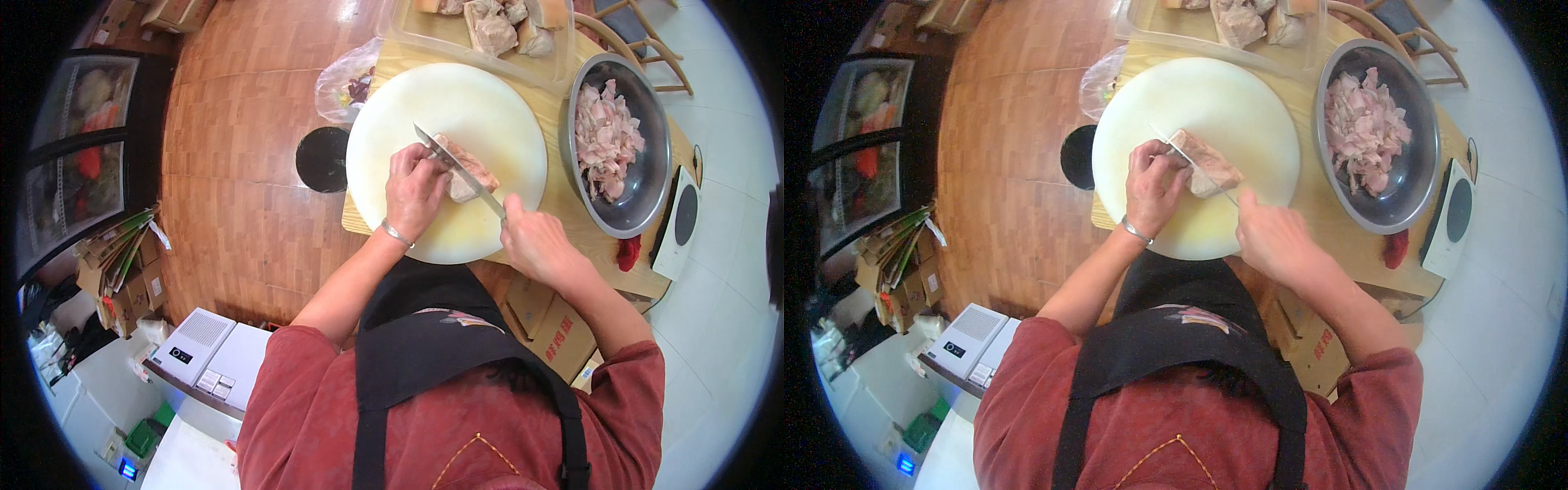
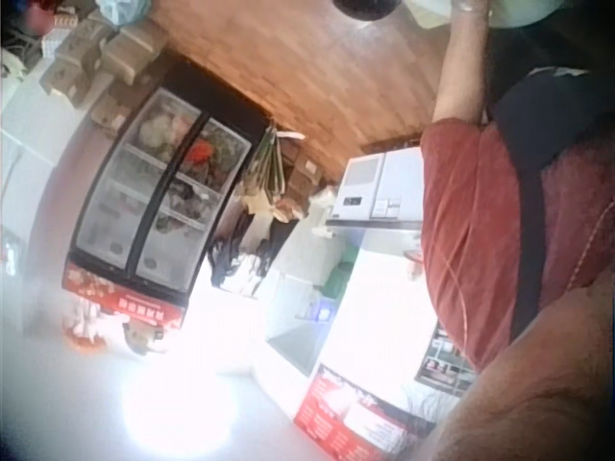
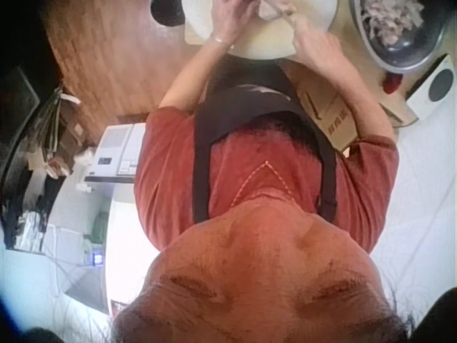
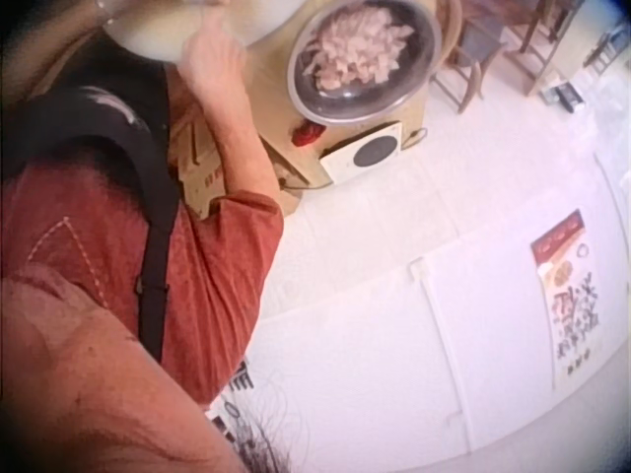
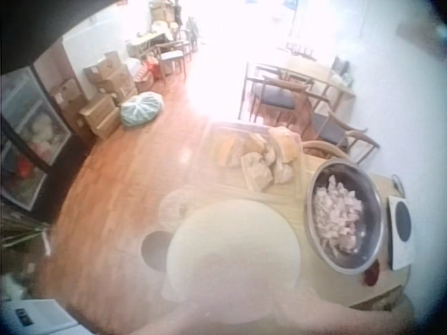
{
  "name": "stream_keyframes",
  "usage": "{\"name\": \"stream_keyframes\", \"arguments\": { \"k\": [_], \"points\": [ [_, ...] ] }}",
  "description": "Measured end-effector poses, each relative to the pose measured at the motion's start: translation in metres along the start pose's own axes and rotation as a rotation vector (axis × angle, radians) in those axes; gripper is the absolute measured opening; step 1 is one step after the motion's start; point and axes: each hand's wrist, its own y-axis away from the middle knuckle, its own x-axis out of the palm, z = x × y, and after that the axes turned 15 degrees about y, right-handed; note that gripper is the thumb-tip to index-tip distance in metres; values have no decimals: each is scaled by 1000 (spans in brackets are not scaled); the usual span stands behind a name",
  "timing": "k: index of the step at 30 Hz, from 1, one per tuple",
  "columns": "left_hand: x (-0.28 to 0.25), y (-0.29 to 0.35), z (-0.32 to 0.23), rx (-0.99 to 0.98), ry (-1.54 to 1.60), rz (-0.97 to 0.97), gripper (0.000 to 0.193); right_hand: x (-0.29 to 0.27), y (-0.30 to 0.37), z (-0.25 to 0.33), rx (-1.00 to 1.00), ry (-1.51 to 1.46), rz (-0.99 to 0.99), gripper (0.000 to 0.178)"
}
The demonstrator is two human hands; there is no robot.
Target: The person slices a piece of pork belly into thin strips on a white cutting board using a cleaver. The sliced pieces are transferred into a metal bowl. The person continues slicing additional pieces of pork belly in the same manner.
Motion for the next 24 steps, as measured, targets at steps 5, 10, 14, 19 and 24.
{"name": "stream_keyframes", "arguments": {
  "k": [5, 10, 14, 19, 24],
  "points": [
    [1, 3, 5, -20, 23, -2, 20, 0, -24, 11, -9, -13, -1, 20],
    [4, 2, 6, -12, -27, 11, 20, 23, -52, 19, -8, -5, -202, 24],
    [3, 0, 2, -66, -47, 7, 20, 0, -38, 17, -71, -40, -171, 22],
    [-1, 3, 2, -55, -55, 10, 21, 13, 2, 10, 114, 49, 145, 22],
    [3, 1, 0, -32, -47, 55, 19, 68, -34, 4, 42, -27, -156, 19]
  ]
}}
